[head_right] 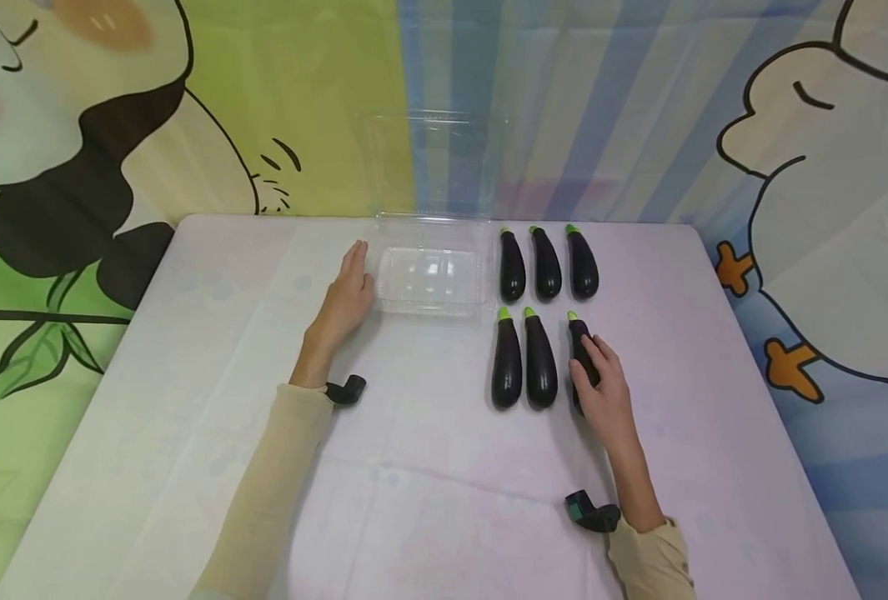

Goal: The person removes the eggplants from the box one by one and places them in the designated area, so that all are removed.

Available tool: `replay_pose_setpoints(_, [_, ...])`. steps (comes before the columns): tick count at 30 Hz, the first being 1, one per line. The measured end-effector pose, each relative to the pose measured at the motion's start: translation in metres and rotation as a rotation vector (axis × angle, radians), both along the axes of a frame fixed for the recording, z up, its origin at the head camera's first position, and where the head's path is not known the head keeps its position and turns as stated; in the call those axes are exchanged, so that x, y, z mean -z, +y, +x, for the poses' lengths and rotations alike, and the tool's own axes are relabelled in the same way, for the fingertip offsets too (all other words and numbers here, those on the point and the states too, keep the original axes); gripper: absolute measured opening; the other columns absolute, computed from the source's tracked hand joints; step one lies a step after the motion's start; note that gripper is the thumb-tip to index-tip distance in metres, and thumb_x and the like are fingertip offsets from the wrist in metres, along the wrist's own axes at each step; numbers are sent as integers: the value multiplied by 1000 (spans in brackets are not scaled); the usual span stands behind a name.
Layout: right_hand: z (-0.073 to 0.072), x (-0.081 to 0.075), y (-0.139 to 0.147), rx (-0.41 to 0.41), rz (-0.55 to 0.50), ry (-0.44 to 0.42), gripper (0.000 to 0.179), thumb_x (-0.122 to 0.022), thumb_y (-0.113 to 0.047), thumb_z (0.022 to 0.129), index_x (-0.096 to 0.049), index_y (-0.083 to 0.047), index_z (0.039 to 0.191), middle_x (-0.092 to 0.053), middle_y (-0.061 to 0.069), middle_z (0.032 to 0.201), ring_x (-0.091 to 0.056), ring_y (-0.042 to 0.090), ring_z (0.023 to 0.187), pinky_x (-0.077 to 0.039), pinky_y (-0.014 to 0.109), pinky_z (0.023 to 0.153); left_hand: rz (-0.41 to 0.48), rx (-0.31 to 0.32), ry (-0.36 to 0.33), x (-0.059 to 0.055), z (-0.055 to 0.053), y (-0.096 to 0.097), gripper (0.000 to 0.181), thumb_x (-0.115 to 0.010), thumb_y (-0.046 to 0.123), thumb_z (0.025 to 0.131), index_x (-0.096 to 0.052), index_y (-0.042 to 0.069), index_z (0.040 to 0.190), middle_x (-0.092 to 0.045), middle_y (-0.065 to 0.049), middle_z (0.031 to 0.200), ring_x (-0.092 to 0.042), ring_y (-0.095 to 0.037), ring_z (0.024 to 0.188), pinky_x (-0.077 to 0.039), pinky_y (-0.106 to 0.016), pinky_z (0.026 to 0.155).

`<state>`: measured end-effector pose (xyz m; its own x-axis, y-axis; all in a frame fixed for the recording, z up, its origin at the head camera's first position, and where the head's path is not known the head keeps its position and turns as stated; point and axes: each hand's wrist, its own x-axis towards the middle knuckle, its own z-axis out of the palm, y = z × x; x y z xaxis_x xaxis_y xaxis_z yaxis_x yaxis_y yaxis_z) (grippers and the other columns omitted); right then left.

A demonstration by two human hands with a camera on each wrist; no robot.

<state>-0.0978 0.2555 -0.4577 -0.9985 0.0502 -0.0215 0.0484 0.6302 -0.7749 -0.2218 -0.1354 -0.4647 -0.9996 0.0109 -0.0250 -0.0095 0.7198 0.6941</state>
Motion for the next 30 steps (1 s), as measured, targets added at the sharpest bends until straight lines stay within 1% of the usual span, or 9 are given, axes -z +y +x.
replay_pose_setpoints(2, [-1, 1, 0, -6, 2, -9, 54, -44, -28, 103, -33, -8, 151, -24, 21, 159, -20, 47, 146, -21, 66, 113, -3, 3, 0, 0, 0, 0, 60, -32, 15, 103, -8, 11, 157, -4, -3, 166, -55, -29, 63, -51, -43, 72])
replay_pose_setpoints(6, [-2, 2, 2, -29, -8, -29, 54, -38, -26, 104, -27, -7, 153, -19, 23, 160, -17, 48, 146, -17, 67, 114, -7, 4, -2, 2, -1, 0, 60, -32, 16, 103, -8, 11, 157, -4, -3, 166, -57, -28, 67, -51, -45, 79])
replay_pose_setpoints(8, [-3, 4, 3, -43, -7, -28, 54, -36, -25, 105, -25, -6, 154, -18, 24, 159, -16, 49, 146, -16, 67, 114, -7, 5, -5, 3, 0, 0, 60, -32, 16, 103, -7, 12, 157, -4, -3, 166, -56, -28, 67, -51, -45, 80])
replay_pose_setpoints(12, [-6, 6, 3, -76, 7, -8, 54, -35, -24, 105, -23, -3, 154, -17, 27, 159, -15, 49, 146, -15, 66, 115, -4, 8, -9, 3, 0, 0, 60, -31, 16, 103, -7, 11, 157, -4, -4, 166, -53, -26, 60, -49, -41, 70])
replay_pose_setpoints(16, [-9, 8, 3, -98, 37, 2, 54, -35, -23, 105, -22, 0, 153, -17, 29, 158, -15, 50, 145, -15, 66, 115, -7, 7, -6, 1, 1, 0, 60, -32, 15, 103, -8, 11, 157, -4, -4, 166, -52, -25, 59, -49, -40, 69])
replay_pose_setpoints(19, [-11, 7, 3, -109, 59, -4, 55, -33, -24, 106, -21, 1, 153, -16, 30, 158, -14, 51, 145, -15, 66, 114, -7, 6, -4, -1, 1, 0, 60, -32, 15, 102, -8, 10, 157, -4, -4, 166, -55, -29, 65, -50, -43, 75])
replay_pose_setpoints(24, [-15, 6, 4, -132, 73, -24, 56, -30, -26, 106, -18, 1, 153, -14, 30, 158, -13, 50, 146, -13, 66, 115, -3, 2, -1, -2, 1, 0, 60, -31, 15, 102, -8, 10, 157, -5, -5, 166, -59, -32, 82, -50, -48, 90])
replay_pose_setpoints(26, [-16, 5, 3, -144, 74, -31, 56, -29, -26, 107, -17, 2, 153, -13, 30, 158, -12, 50, 146, -13, 66, 115, -1, 4, -4, -2, 1, 0, 60, -31, 15, 102, -8, 11, 157, -4, -5, 166, -59, -32, 80, -50, -48, 89])
replay_pose_setpoints(30, [-18, 5, 1, -161, 82, -35, 56, -28, -25, 107, -16, 4, 153, -12, 32, 158, -11, 51, 145, -13, 67, 115, 2, 6, -8, -1, 0, -1, 60, -30, 16, 102, -7, 12, 157, -4, -5, 166, -55, -29, 69, -49, -44, 77])
